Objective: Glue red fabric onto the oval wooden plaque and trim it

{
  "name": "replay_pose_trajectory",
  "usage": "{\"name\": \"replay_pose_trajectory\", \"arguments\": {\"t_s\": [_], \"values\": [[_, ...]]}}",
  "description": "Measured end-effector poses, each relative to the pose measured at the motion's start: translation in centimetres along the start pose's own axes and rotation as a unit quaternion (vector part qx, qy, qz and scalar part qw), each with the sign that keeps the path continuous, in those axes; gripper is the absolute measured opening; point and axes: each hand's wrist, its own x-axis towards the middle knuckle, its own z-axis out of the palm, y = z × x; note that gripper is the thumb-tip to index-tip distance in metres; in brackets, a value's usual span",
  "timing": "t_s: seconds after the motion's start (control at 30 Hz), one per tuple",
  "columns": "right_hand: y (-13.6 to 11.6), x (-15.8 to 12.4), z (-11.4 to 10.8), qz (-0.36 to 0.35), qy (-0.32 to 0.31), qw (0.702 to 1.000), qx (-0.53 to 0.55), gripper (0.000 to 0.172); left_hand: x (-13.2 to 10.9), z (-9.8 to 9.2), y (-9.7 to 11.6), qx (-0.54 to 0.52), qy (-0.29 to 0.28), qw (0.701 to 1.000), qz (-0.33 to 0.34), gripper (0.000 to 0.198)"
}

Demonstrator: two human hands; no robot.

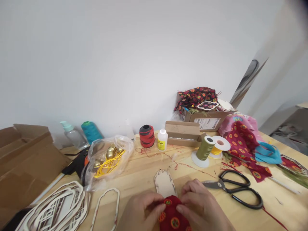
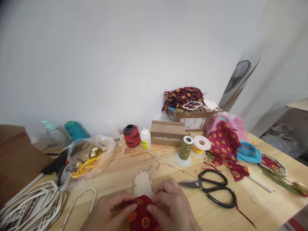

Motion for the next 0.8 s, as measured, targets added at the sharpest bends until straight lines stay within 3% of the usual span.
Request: {"name": "replay_pose_trajectory", "arguments": {"t_s": [0.1, 0.33, 0.8], "values": [[1.1, 1.1, 0.9, 0.050, -0.006, 0.999, 0.000, 0.012, 2.0, -0.6, 0.0, 0.033, 0.026, 0.999, -0.013, 0.017], [2.1, 4.1, 1.0, 0.095, -0.025, 0.995, -0.037, 0.016, 4.5, -1.4, -0.6, 0.022, 0.068, 0.997, -0.031, 0.023], [2.5, 4.6, 1.9, 0.092, -0.001, 0.993, -0.079, 0.018, 5.4, -0.8, -1.5, 0.112, 0.114, 0.987, 0.005, 0.025]]}}
